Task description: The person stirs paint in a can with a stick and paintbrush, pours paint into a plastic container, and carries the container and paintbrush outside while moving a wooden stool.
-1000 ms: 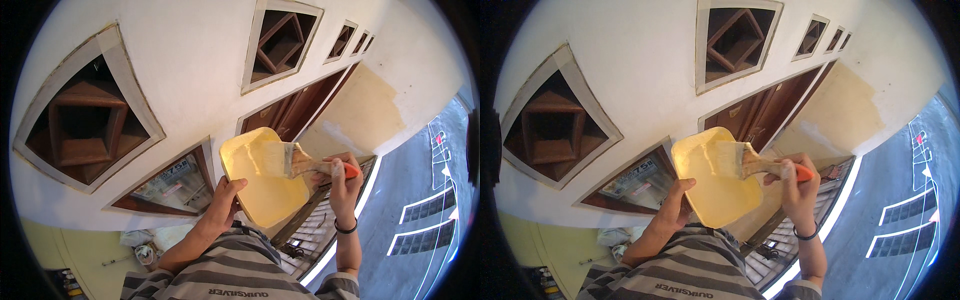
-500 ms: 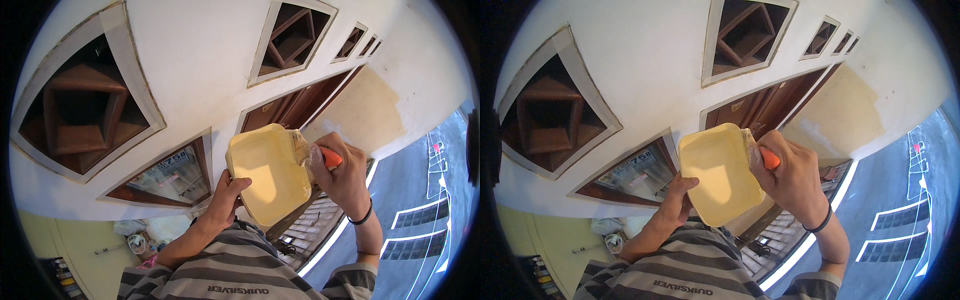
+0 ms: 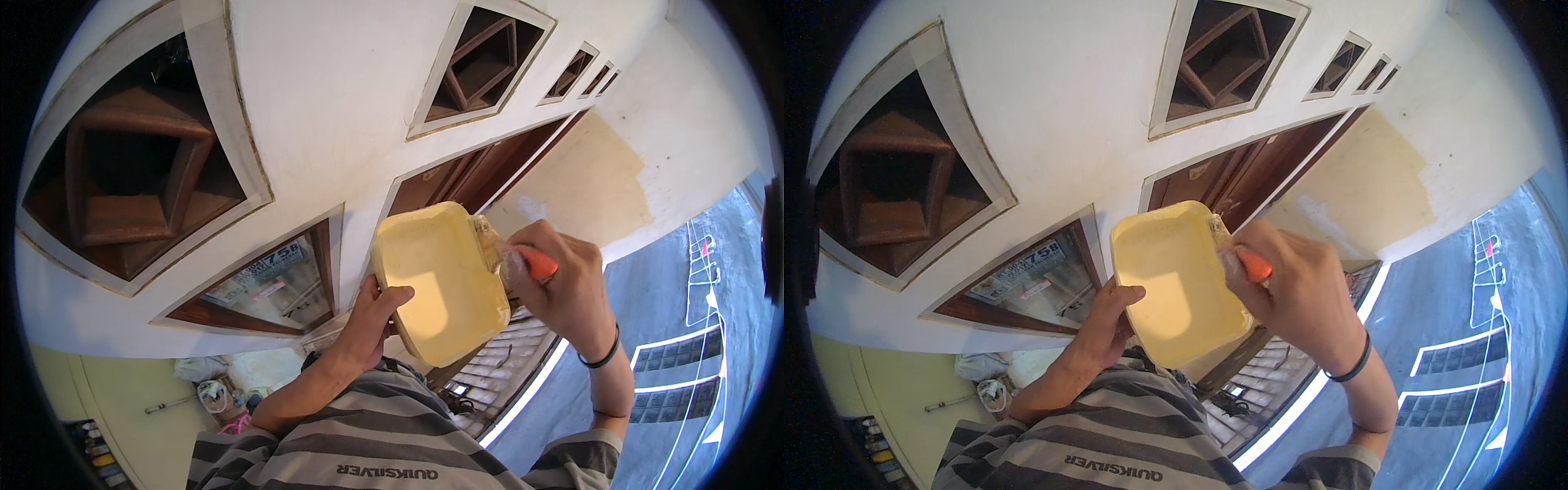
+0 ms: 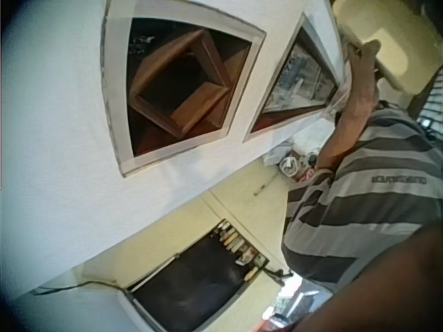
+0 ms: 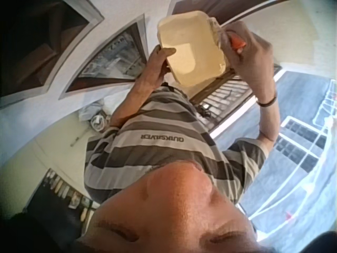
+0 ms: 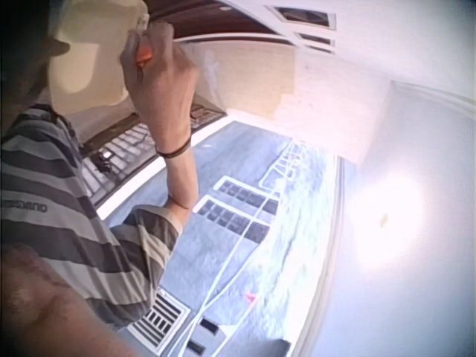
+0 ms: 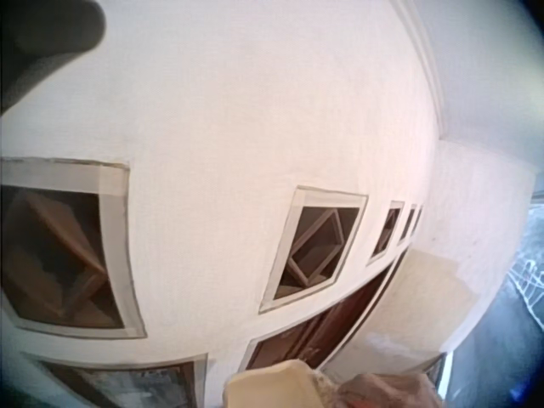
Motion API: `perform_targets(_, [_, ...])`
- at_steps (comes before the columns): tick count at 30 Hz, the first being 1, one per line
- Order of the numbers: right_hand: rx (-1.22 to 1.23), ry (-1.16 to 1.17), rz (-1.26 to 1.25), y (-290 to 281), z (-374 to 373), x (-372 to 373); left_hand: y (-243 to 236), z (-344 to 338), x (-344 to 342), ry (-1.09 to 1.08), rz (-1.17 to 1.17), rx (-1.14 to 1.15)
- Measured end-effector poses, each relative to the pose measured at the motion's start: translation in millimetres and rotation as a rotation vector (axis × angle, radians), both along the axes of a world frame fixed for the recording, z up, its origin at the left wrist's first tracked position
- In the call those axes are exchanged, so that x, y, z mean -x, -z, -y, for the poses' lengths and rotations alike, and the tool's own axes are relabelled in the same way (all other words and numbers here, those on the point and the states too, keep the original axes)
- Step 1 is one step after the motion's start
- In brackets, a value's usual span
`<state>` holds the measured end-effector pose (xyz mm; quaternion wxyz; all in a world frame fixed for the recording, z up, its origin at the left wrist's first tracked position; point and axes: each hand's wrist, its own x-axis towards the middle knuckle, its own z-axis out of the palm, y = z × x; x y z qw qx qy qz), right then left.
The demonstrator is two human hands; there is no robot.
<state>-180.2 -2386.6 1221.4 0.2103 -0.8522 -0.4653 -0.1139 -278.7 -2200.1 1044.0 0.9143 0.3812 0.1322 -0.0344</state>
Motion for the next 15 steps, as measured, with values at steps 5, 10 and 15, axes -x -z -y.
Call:
perform_targets(5, [-0.062,-0.003,-0.115,-21,1,3,1,-2,0,0.048,0.001,0.007])
perform_targets(10, [-0.278,0.15,-0.382,-8,-10,12,15,3,-1,0.031,-0.003,0.005])
perform_targets(15, [-0.382,0.029,-0.31,22,-33,5,2,7,3,0.013,-0.044,-0.006])
